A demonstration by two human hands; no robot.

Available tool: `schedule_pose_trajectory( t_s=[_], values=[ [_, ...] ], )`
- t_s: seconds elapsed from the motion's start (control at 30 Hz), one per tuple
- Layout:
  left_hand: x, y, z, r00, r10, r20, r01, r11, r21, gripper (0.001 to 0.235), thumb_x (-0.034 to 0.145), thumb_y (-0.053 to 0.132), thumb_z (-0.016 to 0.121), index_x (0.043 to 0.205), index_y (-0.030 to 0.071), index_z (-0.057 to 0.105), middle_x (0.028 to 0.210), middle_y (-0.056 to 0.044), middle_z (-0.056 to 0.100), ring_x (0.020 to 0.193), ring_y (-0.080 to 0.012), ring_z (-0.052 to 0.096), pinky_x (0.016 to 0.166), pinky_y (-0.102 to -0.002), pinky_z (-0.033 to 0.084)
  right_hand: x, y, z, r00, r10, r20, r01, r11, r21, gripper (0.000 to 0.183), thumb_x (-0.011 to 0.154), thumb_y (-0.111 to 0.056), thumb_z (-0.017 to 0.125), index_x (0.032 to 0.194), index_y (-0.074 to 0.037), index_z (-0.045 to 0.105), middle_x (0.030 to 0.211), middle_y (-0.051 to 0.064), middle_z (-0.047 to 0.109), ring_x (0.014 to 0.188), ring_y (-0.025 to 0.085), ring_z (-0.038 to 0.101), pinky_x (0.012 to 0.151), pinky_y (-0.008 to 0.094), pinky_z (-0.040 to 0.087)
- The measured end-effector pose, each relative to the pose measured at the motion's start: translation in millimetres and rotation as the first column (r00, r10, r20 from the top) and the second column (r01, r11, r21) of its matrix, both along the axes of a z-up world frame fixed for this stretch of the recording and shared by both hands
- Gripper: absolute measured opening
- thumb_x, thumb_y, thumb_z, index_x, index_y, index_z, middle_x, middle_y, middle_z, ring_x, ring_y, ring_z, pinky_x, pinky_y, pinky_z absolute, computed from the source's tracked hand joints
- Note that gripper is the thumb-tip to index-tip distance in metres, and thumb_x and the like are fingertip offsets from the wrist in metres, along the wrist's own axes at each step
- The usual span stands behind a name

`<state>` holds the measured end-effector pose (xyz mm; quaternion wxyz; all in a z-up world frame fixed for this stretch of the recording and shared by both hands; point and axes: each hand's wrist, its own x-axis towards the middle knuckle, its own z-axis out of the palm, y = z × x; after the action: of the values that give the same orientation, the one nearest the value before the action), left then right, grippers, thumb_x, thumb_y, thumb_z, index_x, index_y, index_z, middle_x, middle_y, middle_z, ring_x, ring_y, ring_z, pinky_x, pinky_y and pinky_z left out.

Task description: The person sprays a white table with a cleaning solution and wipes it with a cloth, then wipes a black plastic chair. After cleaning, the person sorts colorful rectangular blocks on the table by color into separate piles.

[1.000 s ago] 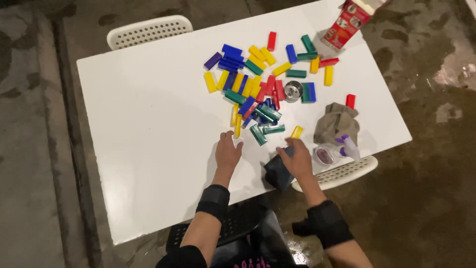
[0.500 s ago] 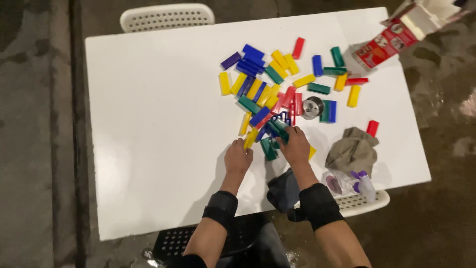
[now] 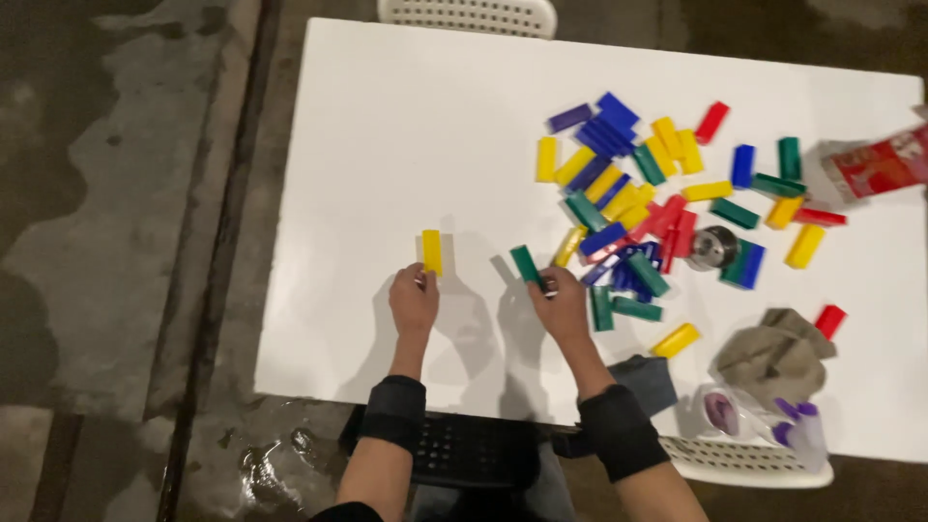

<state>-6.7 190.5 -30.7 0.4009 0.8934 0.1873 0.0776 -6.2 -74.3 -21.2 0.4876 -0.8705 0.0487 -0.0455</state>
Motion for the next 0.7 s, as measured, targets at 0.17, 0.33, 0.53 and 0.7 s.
schedule_pose_trajectory(
  t_s=[0.17, 0.33, 0.53, 0.7],
  values=[
    [8.3, 51.6, -11.2, 0.999, 0.018, -0.051, -0.016, 0.999, 0.051, 0.022, 0.092, 0.018, 0.072, 0.108, 0.002, 0.076, 0.085, -0.012, 0.069, 0.080, -0.0273, 0.068, 0.075, -0.041, 0.055, 17.2, 81.0, -16.5, 0.999, 0.046, -0.021, -0.046, 0.999, 0.023, 0.029, 0.084, -0.016, 0.082, 0.102, 0.003, 0.071, 0.084, 0.014, 0.074, 0.072, 0.022, 0.073, 0.067, 0.034, 0.059],
    [3.2, 47.4, 9.0, 0.999, 0.048, -0.012, -0.048, 0.999, -0.003, 0.039, 0.090, 0.019, 0.074, 0.120, -0.004, 0.065, 0.108, -0.017, 0.061, 0.080, -0.0276, 0.068, 0.074, -0.041, 0.055, 14.9, 102.9, 13.0, 0.990, 0.088, -0.110, -0.074, 0.989, 0.125, 0.042, 0.082, -0.017, 0.084, 0.114, 0.003, 0.066, 0.100, 0.015, 0.072, 0.077, 0.023, 0.072, 0.066, 0.033, 0.059],
    [7.0, -17.9, 33.3, 0.982, -0.098, 0.163, 0.092, 0.995, 0.043, 0.026, 0.093, 0.019, 0.072, 0.110, 0.001, 0.067, 0.103, -0.014, 0.064, 0.092, -0.0310, 0.064, 0.080, -0.045, 0.053, 4.1, 19.8, 11.5, 0.996, -0.004, 0.091, 0.004, 1.000, -0.005, 0.026, 0.089, -0.013, 0.074, 0.112, -0.002, 0.069, 0.104, 0.013, 0.071, 0.091, 0.024, 0.073, 0.071, 0.034, 0.061],
    [18.0, -107.0, 17.3, 0.925, -0.349, 0.151, 0.355, 0.935, -0.015, 0.025, 0.090, 0.021, 0.076, 0.107, 0.005, 0.068, 0.100, -0.013, 0.065, 0.093, -0.0334, 0.064, 0.080, -0.046, 0.054, -7.7, -72.0, 25.4, 0.939, -0.157, 0.306, 0.287, 0.847, -0.448, 0.036, 0.082, -0.012, 0.080, 0.116, -0.005, 0.070, 0.123, 0.020, 0.061, 0.118, 0.041, 0.056, 0.102, 0.052, 0.047]
  ],
)
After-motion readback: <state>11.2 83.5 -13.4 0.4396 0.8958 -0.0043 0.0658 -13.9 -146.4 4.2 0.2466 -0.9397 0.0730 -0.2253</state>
